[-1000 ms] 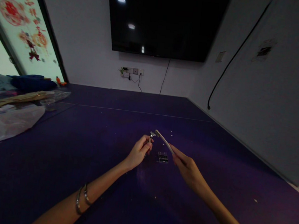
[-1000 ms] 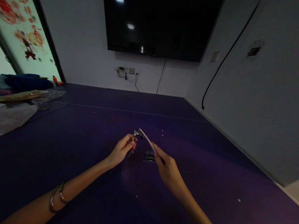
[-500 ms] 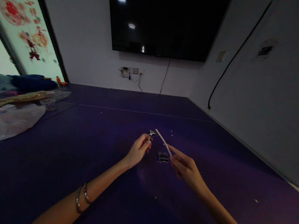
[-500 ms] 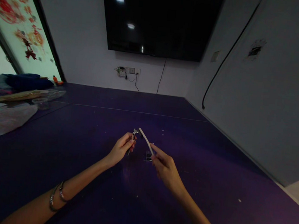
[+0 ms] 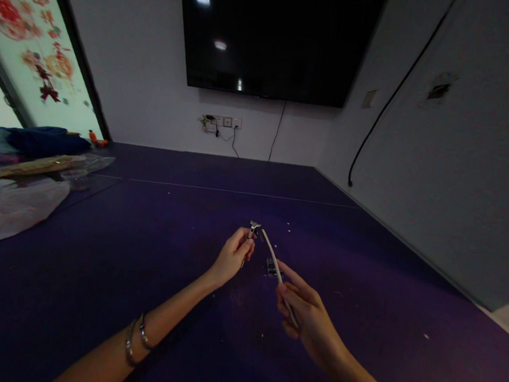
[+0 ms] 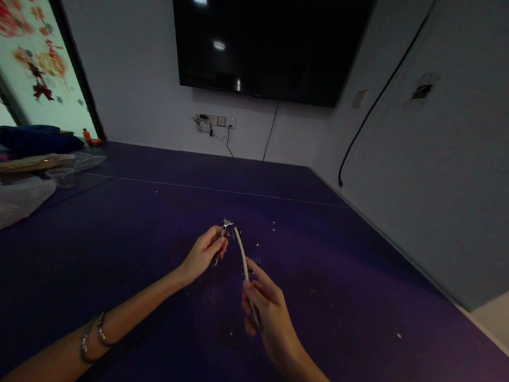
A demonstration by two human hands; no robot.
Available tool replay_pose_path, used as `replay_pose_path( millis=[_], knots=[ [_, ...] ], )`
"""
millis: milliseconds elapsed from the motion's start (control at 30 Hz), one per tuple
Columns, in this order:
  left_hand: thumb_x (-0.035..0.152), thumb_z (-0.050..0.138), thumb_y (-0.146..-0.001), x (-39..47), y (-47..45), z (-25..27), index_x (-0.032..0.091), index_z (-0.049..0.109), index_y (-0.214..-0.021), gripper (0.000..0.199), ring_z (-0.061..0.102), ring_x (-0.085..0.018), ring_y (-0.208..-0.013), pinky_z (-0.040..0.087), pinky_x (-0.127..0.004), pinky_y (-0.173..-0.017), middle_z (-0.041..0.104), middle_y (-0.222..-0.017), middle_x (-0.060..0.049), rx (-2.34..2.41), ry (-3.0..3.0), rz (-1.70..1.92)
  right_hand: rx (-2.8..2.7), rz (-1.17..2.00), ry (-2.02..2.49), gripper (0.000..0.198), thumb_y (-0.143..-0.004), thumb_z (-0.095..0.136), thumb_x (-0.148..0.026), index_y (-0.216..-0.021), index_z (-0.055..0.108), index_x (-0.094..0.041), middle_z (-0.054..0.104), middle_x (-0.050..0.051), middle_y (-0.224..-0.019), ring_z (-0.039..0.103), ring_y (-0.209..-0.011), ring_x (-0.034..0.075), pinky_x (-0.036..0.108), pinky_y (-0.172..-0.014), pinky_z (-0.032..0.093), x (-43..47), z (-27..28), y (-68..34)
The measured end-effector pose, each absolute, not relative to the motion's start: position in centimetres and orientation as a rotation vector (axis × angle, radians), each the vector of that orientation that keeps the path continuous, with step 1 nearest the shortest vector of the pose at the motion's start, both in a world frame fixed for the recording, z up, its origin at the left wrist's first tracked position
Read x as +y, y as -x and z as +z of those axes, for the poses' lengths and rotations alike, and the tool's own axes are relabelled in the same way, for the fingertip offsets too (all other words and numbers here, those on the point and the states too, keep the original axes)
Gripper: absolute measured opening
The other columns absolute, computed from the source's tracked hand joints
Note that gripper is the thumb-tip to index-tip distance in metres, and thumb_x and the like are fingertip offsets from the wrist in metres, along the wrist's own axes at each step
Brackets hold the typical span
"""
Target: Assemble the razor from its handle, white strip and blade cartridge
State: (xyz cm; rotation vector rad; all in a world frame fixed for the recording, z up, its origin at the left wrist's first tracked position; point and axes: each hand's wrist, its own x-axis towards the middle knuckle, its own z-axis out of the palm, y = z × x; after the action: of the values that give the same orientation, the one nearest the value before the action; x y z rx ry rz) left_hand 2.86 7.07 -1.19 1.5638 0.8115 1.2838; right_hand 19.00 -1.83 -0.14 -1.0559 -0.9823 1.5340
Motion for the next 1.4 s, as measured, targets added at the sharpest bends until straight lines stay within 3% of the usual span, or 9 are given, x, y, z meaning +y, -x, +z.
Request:
replay_pose_path(
  millis=[167,500,1400],
  knots=[
    [0.028,0.044,-0.084,6.6,-3.3,-1.4,0.017,0.046,-0.091,0.013,0.043,-0.008,-0.054,0.036,-0.02,-0.051,0.045,-0.065,0.004,0.799,-1.583,1.253,-0.752,1.596,0.989,0.054,-0.07,0.065,-0.026,-0.122,0.051,-0.025,0.047,-0.003,-0.064,0.038,-0.046,0.006,0.015,-0.035,0.022,-2.5,1.2,-18.1],
    [0.033,0.046,-0.084,6.5,-3.5,-1.5,0.018,0.047,-0.09,0.017,0.043,-0.008,-0.053,0.035,-0.021,-0.052,0.046,-0.064,0.004,0.79,-1.594,1.257,-0.571,1.644,0.834,0.058,-0.067,0.067,-0.021,-0.122,0.05,-0.023,0.046,-0.004,-0.062,0.029,-0.043,0.003,0.016,-0.037,0.018,-3.4,0.7,-16.9],
    [0.031,0.048,-0.082,6.5,-3.3,-1.1,0.017,0.047,-0.09,0.016,0.042,-0.009,-0.052,0.034,-0.021,-0.052,0.046,-0.059,0.005,0.805,-1.538,1.342,-0.556,1.62,0.785,0.049,-0.073,0.064,-0.021,-0.12,0.052,-0.028,0.045,-0.004,-0.064,0.03,-0.045,0.003,0.016,-0.039,0.018,-3.3,0.5,-14.3]
  ],
)
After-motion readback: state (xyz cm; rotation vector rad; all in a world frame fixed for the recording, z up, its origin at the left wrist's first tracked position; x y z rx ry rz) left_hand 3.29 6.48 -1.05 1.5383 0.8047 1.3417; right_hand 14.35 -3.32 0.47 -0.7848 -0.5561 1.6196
